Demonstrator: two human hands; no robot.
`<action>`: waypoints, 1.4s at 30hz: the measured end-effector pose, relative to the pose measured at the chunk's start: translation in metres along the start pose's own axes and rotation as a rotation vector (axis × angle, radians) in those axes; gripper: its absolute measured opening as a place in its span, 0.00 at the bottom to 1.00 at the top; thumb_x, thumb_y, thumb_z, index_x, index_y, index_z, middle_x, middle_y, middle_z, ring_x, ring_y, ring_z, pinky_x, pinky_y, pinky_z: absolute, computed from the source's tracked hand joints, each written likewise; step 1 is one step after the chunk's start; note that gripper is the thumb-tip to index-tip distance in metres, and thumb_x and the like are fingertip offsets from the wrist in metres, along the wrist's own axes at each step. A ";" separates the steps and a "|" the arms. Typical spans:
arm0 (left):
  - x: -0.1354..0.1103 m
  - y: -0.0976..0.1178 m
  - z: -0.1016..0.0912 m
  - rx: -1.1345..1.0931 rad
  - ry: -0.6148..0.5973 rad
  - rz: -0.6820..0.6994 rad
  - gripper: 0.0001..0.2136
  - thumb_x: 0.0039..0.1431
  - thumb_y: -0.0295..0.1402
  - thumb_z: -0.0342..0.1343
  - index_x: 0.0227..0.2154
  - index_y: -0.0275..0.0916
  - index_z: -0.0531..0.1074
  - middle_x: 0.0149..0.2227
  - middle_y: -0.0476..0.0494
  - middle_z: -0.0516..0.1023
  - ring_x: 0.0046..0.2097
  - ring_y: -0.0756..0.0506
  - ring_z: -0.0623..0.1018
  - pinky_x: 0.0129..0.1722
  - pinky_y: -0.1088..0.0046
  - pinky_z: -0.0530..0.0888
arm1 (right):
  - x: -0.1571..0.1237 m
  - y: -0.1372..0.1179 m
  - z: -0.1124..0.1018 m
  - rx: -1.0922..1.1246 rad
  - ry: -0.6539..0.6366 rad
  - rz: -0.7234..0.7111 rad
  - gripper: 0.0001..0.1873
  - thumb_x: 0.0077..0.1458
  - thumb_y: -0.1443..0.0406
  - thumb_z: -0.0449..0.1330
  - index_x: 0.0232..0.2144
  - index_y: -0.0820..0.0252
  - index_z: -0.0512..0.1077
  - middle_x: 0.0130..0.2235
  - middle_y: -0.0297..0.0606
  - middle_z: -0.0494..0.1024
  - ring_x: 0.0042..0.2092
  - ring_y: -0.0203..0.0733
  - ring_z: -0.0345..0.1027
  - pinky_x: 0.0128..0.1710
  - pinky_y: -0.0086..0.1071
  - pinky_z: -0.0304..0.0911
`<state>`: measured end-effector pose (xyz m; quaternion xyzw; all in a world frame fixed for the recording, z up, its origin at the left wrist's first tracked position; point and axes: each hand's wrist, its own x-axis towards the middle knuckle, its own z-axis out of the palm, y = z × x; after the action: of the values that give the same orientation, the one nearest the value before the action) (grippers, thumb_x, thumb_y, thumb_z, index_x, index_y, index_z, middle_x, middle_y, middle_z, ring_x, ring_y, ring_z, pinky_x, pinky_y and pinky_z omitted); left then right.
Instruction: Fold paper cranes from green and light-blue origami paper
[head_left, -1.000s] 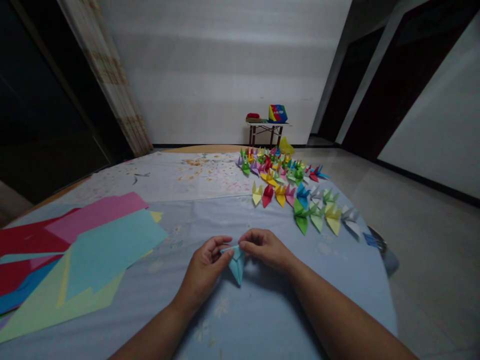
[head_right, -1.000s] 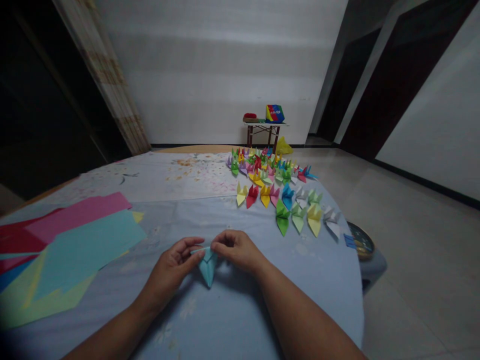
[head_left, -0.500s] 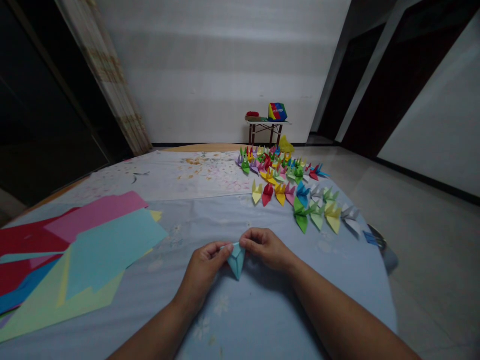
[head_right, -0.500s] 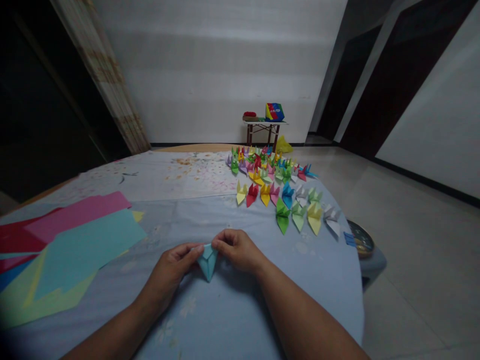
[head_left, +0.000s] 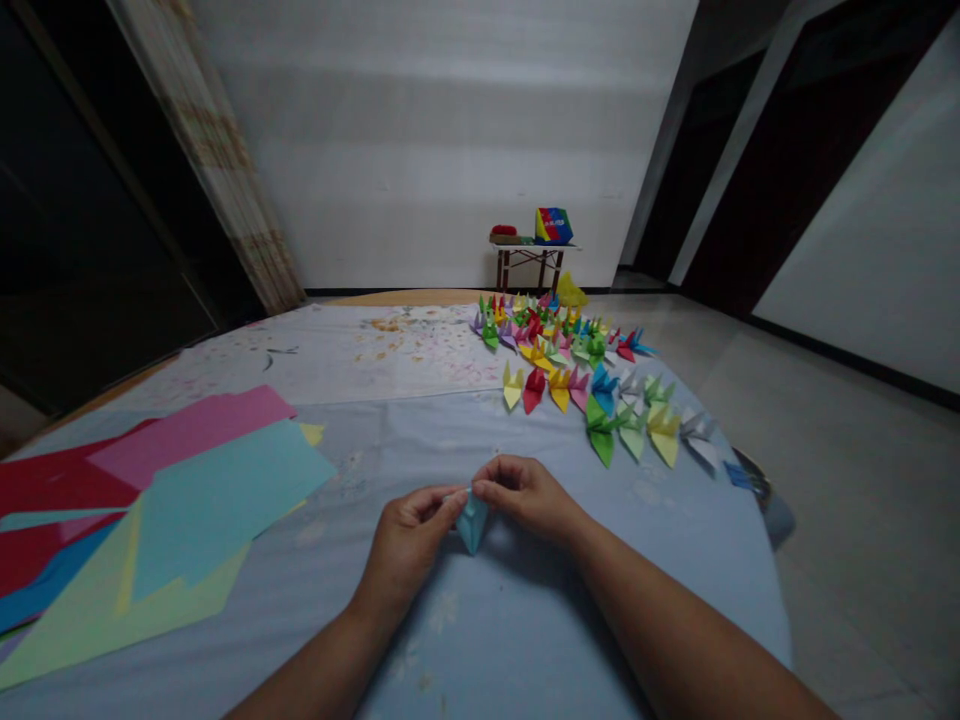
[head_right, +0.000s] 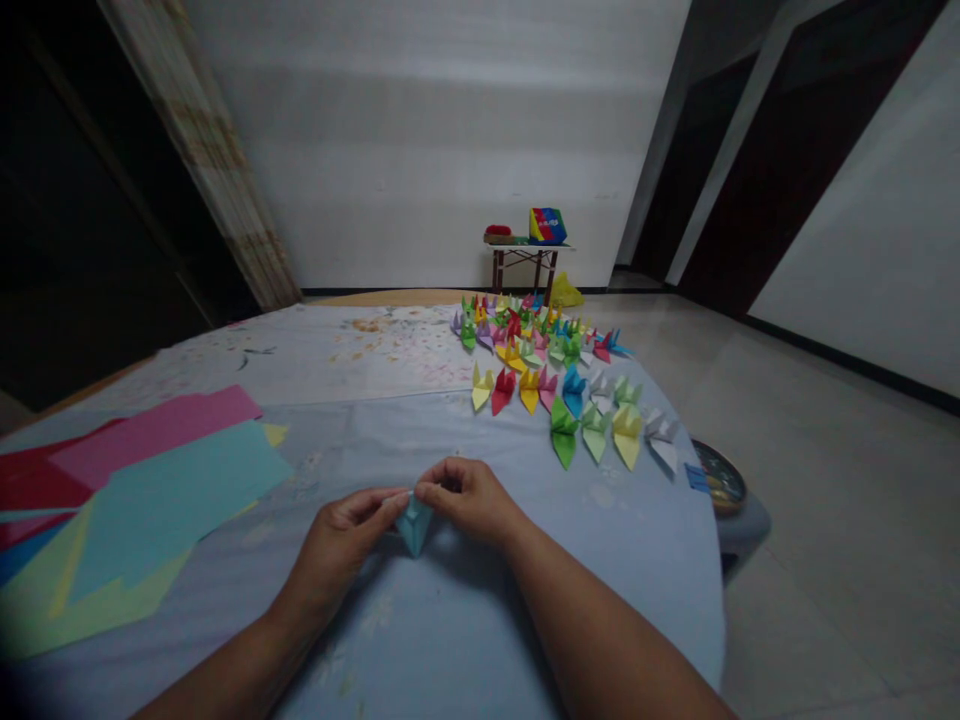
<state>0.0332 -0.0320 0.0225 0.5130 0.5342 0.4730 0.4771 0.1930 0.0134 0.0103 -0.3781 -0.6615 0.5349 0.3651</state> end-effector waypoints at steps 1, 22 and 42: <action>0.000 -0.001 0.001 0.021 0.009 0.009 0.12 0.46 0.38 0.58 0.30 0.34 0.77 0.27 0.44 0.79 0.32 0.44 0.76 0.33 0.71 0.72 | 0.000 0.000 0.001 -0.018 0.004 -0.004 0.14 0.48 0.58 0.58 0.28 0.66 0.69 0.23 0.32 0.67 0.23 0.29 0.56 0.22 0.23 0.52; 0.001 -0.002 -0.001 -0.146 -0.119 -0.052 0.14 0.51 0.38 0.55 0.37 0.35 0.76 0.32 0.42 0.80 0.36 0.44 0.76 0.41 0.71 0.68 | 0.002 0.002 -0.007 0.102 -0.026 0.098 0.18 0.45 0.54 0.60 0.27 0.66 0.71 0.20 0.31 0.67 0.20 0.28 0.55 0.20 0.24 0.49; 0.006 -0.010 -0.001 -0.477 -0.082 -0.178 0.21 0.49 0.36 0.57 0.46 0.33 0.68 0.36 0.39 0.79 0.38 0.44 0.77 0.41 0.67 0.71 | 0.005 0.005 -0.010 0.226 0.101 0.037 0.22 0.48 0.56 0.58 0.44 0.61 0.68 0.34 0.37 0.73 0.30 0.32 0.64 0.24 0.24 0.56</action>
<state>0.0313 -0.0267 0.0126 0.3554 0.4309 0.5206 0.6457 0.2005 0.0226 0.0069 -0.3729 -0.5708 0.5930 0.4284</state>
